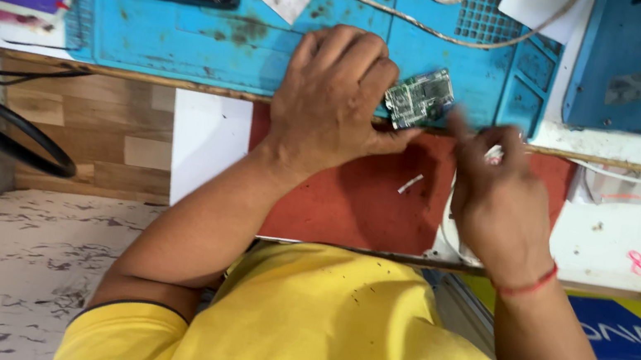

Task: The person cleans a small green circuit board using a purple toothbrush. They hold the board with their left hand and scrub its surface with the toothbrush in their right hand, focusing on specific components. The person occasionally pauses to reposition the board or adjust their grip while continuing the cleaning process.

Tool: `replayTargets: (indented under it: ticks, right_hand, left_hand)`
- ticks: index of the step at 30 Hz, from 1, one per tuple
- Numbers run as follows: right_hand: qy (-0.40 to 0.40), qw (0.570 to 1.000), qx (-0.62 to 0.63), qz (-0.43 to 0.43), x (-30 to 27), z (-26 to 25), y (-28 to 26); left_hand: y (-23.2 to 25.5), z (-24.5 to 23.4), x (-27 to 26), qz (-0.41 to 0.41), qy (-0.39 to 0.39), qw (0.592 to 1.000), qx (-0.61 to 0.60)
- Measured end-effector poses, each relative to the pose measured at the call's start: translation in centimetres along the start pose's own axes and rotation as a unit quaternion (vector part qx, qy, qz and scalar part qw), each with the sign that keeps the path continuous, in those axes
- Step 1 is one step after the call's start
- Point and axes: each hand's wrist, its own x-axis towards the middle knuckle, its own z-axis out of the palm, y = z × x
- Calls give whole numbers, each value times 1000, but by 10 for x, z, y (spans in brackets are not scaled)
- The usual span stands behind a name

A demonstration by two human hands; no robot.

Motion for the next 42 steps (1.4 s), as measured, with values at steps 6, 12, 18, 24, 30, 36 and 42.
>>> replayTargets:
  ticks: [6, 12, 18, 24, 30, 36, 42]
  right_hand:
    - [23, 999, 24, 5, -16, 3, 17]
    - [12, 998, 46, 31, -3, -1, 11]
    - [20, 999, 41, 0, -10, 10, 5]
    - [1, 1000, 20, 12, -14, 9, 10]
    - [8, 1000, 27, -3, -2, 0, -4]
    - [14, 1000, -9, 5, -8, 10, 5]
    - [37, 999, -24, 6, -10, 11, 7]
  left_hand:
    - [3, 3, -1, 9, -18, 1000, 7]
    - [-1, -3, 6, 17, -8, 1000, 21]
    - [-1, 0, 8, 4, -16, 1000, 23]
    - [1, 2, 4, 7, 3, 1000, 14]
    - [2, 1, -1, -16, -17, 1000, 19]
    - [5, 8, -4, -17, 1, 999, 31]
    - [6, 8, -5, -25, 18, 999, 19]
